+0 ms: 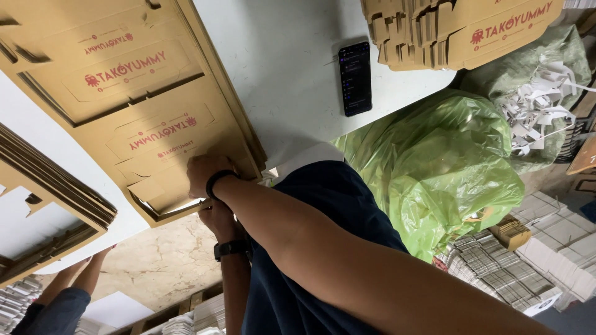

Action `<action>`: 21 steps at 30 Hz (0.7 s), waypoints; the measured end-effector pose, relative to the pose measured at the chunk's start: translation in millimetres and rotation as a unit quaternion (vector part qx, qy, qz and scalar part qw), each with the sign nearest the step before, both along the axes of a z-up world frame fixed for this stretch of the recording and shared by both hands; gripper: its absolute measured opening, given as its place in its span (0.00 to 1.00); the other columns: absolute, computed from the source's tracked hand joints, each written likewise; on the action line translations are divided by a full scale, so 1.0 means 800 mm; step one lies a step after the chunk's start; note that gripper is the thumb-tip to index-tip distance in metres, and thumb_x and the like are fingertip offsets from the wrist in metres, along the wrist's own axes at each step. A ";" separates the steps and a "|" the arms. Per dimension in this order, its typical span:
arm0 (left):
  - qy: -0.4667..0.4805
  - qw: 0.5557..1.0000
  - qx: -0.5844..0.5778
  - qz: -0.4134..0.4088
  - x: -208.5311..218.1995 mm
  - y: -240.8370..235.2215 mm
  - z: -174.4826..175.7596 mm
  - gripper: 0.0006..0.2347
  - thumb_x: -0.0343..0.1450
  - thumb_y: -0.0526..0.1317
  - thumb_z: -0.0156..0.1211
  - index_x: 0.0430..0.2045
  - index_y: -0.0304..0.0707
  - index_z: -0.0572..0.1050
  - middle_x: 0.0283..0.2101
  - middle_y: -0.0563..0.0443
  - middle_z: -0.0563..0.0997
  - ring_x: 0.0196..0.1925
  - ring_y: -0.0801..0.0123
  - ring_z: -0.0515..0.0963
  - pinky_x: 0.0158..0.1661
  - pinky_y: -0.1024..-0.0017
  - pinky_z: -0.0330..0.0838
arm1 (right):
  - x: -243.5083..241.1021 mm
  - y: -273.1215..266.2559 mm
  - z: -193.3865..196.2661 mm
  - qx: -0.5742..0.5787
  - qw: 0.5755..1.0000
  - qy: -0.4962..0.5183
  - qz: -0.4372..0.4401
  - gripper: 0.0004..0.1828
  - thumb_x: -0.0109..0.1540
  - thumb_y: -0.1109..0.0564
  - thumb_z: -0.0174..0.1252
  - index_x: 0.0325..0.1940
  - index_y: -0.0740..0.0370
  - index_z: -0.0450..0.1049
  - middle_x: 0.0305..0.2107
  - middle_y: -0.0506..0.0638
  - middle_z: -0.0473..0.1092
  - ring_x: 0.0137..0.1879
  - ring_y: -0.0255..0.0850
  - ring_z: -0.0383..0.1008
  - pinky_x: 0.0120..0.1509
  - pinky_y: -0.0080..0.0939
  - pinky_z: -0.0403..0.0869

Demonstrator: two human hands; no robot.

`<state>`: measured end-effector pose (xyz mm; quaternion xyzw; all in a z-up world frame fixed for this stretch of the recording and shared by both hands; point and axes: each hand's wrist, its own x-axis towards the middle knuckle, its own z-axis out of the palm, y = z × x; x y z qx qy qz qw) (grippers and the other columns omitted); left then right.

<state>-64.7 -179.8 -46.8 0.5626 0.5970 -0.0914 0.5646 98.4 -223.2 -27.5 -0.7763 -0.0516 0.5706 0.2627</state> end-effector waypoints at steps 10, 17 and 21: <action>-0.006 0.999 0.007 -0.039 0.024 -0.008 0.029 0.14 0.71 0.34 0.58 0.11 0.43 0.67 0.16 0.56 0.71 0.18 0.83 0.68 0.29 0.84 0.66 | -0.001 0.000 -0.005 -0.008 1.000 -0.002 0.005 0.24 0.52 0.44 0.69 0.46 0.61 0.81 0.38 0.52 0.81 0.53 0.51 0.82 0.54 0.64 0.79; 0.009 0.998 0.021 -0.059 -0.014 0.011 -0.013 0.09 0.69 0.33 0.51 0.15 0.35 0.70 0.19 0.47 0.75 0.21 0.73 0.74 0.33 0.79 0.72 | 0.000 -0.002 -0.008 -0.004 1.000 -0.005 0.006 0.26 0.52 0.43 0.70 0.47 0.63 0.79 0.40 0.53 0.80 0.54 0.53 0.81 0.55 0.68 0.78; 0.009 0.997 0.032 -0.065 -0.007 0.001 -0.004 0.07 0.69 0.33 0.53 0.18 0.36 0.69 0.21 0.47 0.76 0.24 0.72 0.76 0.37 0.80 0.74 | -0.007 -0.001 -0.013 0.014 1.000 -0.007 -0.015 0.22 0.52 0.46 0.69 0.44 0.61 0.81 0.38 0.54 0.81 0.53 0.53 0.82 0.54 0.67 0.79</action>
